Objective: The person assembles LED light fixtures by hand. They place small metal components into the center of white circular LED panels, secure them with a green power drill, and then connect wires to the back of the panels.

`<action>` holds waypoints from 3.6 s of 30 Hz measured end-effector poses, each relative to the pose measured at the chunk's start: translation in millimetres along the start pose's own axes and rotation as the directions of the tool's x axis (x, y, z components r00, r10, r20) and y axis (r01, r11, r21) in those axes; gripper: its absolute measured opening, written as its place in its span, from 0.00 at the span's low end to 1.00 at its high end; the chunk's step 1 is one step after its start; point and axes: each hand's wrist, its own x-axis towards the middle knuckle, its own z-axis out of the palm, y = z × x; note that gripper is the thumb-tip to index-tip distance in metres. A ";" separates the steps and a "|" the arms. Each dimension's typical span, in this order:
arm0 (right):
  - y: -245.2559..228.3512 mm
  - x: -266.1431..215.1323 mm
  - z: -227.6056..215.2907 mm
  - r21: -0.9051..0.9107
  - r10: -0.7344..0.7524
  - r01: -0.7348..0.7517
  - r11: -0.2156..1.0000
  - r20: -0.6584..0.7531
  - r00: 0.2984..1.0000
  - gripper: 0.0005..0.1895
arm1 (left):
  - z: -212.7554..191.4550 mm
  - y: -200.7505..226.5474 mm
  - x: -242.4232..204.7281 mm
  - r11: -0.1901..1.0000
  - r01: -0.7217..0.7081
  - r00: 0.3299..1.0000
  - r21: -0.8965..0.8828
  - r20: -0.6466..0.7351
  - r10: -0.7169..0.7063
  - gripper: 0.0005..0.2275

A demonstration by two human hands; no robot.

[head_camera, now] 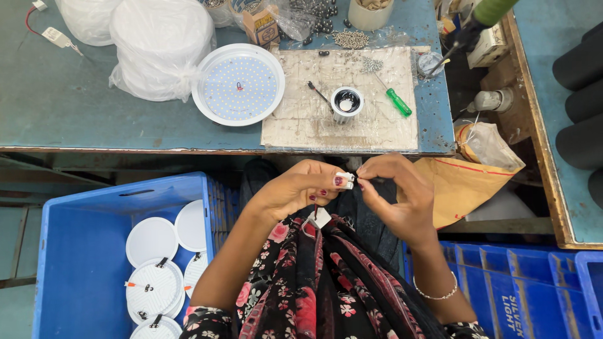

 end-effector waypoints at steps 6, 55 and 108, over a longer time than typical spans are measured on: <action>-13.3 6.7 2.0 -0.245 -0.192 0.184 0.952 -0.009 0.981 0.13 | 4.5 4.8 -1.1 0.999 0.036 0.999 -0.034 0.009 -0.035 0.11; -39.7 40.3 -17.2 -0.447 -0.104 0.370 0.814 0.514 0.851 0.15 | -3.6 15.1 7.5 0.879 0.012 0.983 0.476 -0.166 0.077 0.12; -31.1 43.3 -14.5 -0.473 -0.053 0.317 0.822 0.491 0.870 0.14 | -6.4 -5.5 22.7 0.831 -0.128 0.954 0.542 -0.161 0.252 0.11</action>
